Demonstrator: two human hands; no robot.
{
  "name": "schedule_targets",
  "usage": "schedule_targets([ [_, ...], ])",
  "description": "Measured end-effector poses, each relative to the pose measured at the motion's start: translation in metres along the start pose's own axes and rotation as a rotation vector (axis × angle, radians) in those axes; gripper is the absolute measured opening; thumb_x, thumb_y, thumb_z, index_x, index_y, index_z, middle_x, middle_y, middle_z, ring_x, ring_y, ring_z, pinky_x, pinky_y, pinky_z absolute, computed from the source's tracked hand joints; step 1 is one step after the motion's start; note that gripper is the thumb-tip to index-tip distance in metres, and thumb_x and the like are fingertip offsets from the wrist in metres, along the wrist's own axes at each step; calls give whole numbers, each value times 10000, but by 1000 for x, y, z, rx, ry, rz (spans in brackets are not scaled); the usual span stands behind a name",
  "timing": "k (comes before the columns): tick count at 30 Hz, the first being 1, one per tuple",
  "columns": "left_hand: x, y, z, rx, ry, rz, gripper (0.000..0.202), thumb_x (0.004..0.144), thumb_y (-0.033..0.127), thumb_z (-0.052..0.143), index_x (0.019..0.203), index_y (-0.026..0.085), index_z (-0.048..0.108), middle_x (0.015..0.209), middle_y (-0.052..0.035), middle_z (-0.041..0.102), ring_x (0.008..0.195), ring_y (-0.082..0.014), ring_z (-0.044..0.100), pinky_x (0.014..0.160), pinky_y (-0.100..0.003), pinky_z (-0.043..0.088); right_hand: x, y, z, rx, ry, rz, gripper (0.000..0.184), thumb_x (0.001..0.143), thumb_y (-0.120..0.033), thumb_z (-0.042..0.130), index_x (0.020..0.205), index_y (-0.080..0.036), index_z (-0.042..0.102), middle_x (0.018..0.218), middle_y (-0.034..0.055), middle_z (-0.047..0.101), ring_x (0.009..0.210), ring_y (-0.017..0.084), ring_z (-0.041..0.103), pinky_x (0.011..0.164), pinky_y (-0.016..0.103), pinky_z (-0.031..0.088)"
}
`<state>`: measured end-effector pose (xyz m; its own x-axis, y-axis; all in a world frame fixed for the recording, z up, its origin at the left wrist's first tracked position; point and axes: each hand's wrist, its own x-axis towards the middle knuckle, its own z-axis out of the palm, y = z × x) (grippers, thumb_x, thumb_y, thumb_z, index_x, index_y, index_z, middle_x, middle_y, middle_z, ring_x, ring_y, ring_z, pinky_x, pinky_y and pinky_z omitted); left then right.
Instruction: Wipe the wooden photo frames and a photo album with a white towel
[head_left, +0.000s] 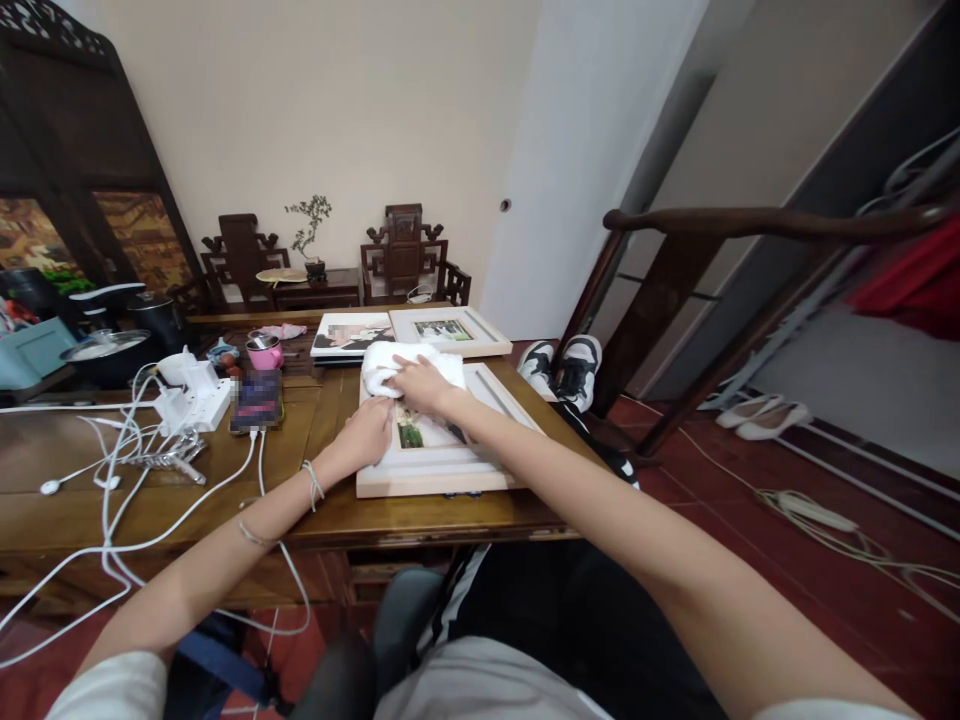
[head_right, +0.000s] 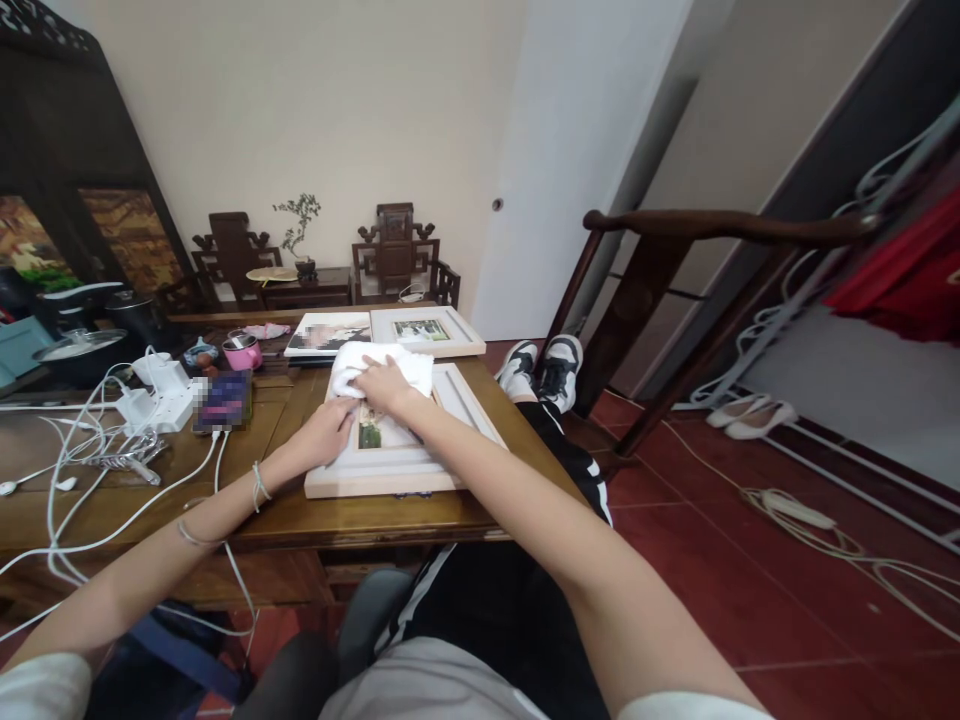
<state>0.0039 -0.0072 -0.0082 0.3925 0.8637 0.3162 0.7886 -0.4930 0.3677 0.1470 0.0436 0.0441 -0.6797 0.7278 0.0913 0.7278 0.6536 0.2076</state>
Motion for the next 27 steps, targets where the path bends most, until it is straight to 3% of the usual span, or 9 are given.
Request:
schedule_targets([
  [3, -1, 2, -2, 9, 19, 66, 343, 896, 146, 359, 1182, 112, 546, 1321, -180, 532, 1281, -269, 458, 1076, -444, 387, -12, 19, 2, 11, -23, 49, 372, 842, -124, 470, 1165, -173, 648, 1237, 162, 612, 1363, 261, 291, 1034, 487, 254],
  [8, -3, -1, -1, 53, 42, 79, 288, 900, 149, 356, 1072, 138, 588, 1232, -158, 593, 1249, -252, 493, 1085, -406, 389, -55, 66, 7, 6, -91, 187, 488, 800, -34, 404, 1191, -192, 650, 1335, 157, 544, 1351, 255, 333, 1036, 473, 261],
  [13, -5, 1, -3, 79, 37, 82, 270, 890, 119, 370, 1063, 144, 575, 1250, -152, 582, 1263, -254, 476, 1052, -440, 424, -101, 95, 10, -42, -138, 355, 535, 775, -33, 378, 1193, -218, 658, 1360, 155, 518, 1228, 297, 497, 973, 457, 357],
  [16, -6, 3, -5, 91, 13, 74, 275, 886, 101, 379, 1071, 154, 575, 1272, -141, 574, 1283, -247, 457, 1064, -456, 411, -126, 89, 3, -17, -146, 297, 591, 704, 4, 380, 1173, -204, 672, 1266, 133, 605, 1256, 297, 478, 936, 404, 403],
  [21, -3, -1, -1, 94, 29, 59, 284, 913, 125, 360, 1102, 147, 570, 1338, -144, 529, 1306, -254, 436, 1092, -478, 374, -180, 53, -24, 161, -186, 122, 630, 585, 30, 377, 1021, -249, 736, 1138, 17, 692, 1292, 250, 446, 957, 335, 414],
  [24, 0, -5, -1, 87, 29, 106, 291, 910, 123, 359, 1110, 145, 568, 1317, -140, 543, 1300, -236, 442, 1100, -444, 374, -209, 34, -39, 237, -227, 119, 644, 586, 21, 385, 1030, -287, 734, 1111, 2, 702, 1241, 247, 503, 928, 324, 442],
  [27, 3, -7, -2, 74, 33, 131, 293, 902, 127, 370, 1115, 146, 569, 1286, -133, 564, 1279, -226, 463, 1100, -408, 381, -216, 30, -43, 240, -272, 175, 637, 618, 11, 388, 1078, -279, 720, 1133, 25, 692, 1167, 248, 565, 908, 325, 455],
])
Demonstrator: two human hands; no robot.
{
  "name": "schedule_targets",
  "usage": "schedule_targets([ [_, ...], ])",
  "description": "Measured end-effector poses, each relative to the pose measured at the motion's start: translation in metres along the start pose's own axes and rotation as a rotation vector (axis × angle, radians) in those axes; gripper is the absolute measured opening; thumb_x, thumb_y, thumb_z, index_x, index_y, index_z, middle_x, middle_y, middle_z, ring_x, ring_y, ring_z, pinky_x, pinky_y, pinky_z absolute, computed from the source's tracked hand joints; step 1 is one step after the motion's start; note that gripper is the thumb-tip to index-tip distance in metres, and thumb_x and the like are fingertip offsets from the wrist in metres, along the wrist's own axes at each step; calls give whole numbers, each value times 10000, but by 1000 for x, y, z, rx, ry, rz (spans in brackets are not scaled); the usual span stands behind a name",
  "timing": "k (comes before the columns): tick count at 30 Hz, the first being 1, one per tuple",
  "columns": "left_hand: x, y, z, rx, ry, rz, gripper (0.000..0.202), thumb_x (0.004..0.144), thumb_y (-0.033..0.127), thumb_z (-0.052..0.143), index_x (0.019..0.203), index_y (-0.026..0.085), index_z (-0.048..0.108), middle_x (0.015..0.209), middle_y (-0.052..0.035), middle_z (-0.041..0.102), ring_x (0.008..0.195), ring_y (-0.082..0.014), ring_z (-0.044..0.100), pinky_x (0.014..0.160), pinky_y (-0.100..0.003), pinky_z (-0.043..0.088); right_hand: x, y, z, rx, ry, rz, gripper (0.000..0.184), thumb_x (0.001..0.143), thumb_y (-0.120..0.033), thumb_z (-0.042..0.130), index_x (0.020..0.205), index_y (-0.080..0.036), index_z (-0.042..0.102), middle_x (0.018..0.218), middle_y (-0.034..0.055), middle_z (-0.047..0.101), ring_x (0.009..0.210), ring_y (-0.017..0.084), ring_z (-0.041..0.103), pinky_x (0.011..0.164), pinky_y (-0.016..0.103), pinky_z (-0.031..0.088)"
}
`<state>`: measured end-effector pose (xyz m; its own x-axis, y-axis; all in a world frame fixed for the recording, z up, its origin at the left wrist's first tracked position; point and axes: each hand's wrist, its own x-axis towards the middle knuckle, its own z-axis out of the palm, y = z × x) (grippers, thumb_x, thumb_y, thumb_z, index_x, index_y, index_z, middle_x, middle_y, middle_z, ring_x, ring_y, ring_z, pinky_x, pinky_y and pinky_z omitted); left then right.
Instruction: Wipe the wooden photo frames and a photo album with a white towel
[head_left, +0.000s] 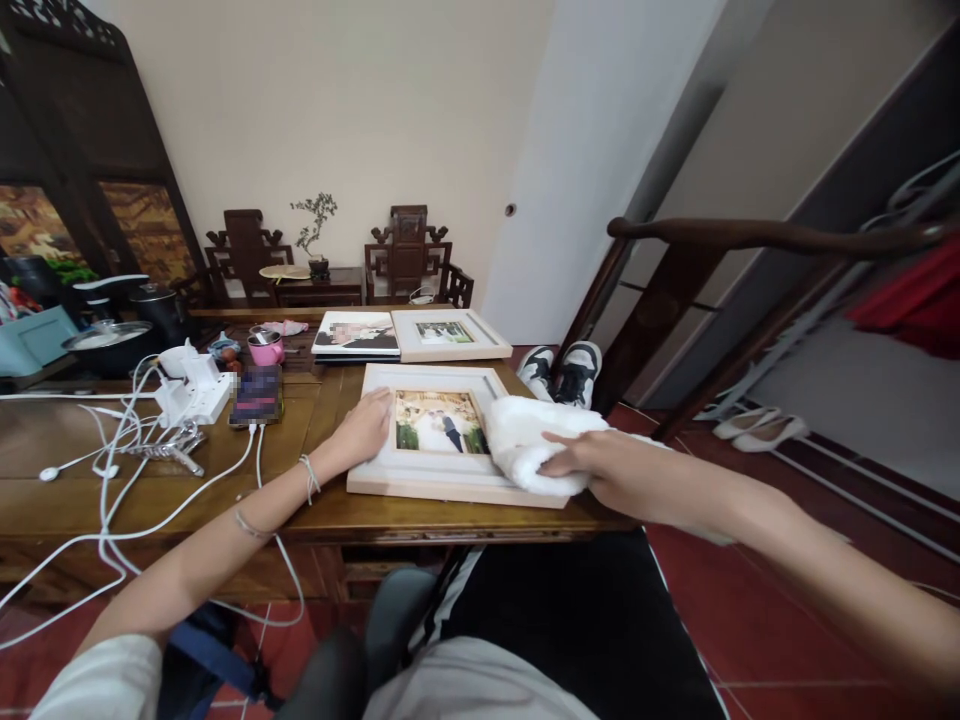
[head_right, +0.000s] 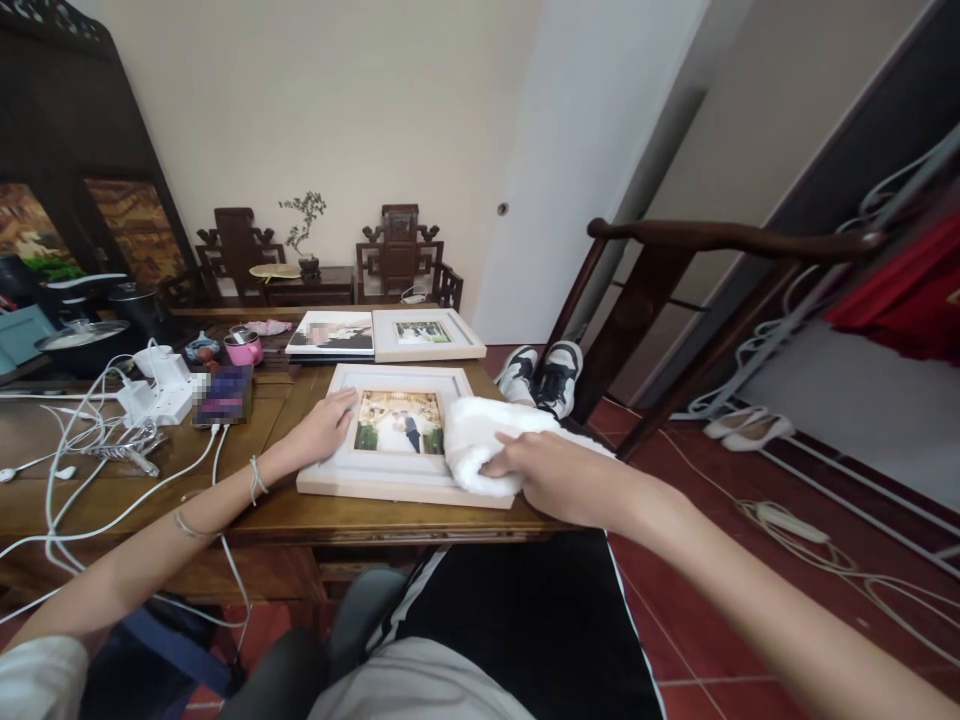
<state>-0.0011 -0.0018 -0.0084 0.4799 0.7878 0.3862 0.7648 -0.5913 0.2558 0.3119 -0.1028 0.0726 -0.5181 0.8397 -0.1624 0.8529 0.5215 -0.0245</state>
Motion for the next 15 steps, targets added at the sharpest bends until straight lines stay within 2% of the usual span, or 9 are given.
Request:
schedule_targets([
  [3, 1, -1, 0, -5, -5, -38, 300, 914, 162, 368, 1142, 144, 563, 1315, -133, 547, 1286, -226, 457, 1093, -397, 384, 21, 8, 1, -11, 22, 11, 643, 623, 25, 372, 1103, -239, 709, 1189, 36, 667, 1233, 246, 510, 957, 329, 422],
  [6, 0, -2, 1, 6, -11, -86, 322, 921, 179, 359, 1179, 148, 549, 1343, -128, 530, 1290, -225, 454, 1091, -408, 379, 59, 20, 3, -52, 80, 46, 664, 641, 31, 368, 1194, -193, 659, 1242, 80, 634, 1312, 255, 419, 973, 348, 399],
  [8, -1, -3, 1, 12, -19, -102, 327, 918, 173, 360, 1182, 149, 552, 1339, -127, 535, 1279, -227, 466, 1084, -413, 383, 85, 26, 3, -76, 128, 95, 666, 668, 20, 376, 1254, -189, 616, 1259, 107, 618, 1254, 273, 484, 941, 363, 409],
  [11, -2, -4, 1, 29, -14, -119, 338, 908, 155, 371, 1196, 132, 546, 1331, -141, 540, 1274, -231, 470, 1084, -405, 380, 113, 28, 2, -90, 201, 162, 630, 712, -17, 394, 1286, -190, 588, 1280, 135, 592, 1059, 276, 609, 888, 367, 412],
  [15, -3, -5, 2, 39, -1, -141, 361, 898, 141, 369, 1220, 132, 533, 1339, -139, 534, 1279, -221, 466, 1096, -392, 364, 123, 19, 0, -127, 218, 144, 536, 718, -63, 440, 1199, -174, 649, 1204, 160, 625, 1019, 284, 599, 878, 373, 382],
])
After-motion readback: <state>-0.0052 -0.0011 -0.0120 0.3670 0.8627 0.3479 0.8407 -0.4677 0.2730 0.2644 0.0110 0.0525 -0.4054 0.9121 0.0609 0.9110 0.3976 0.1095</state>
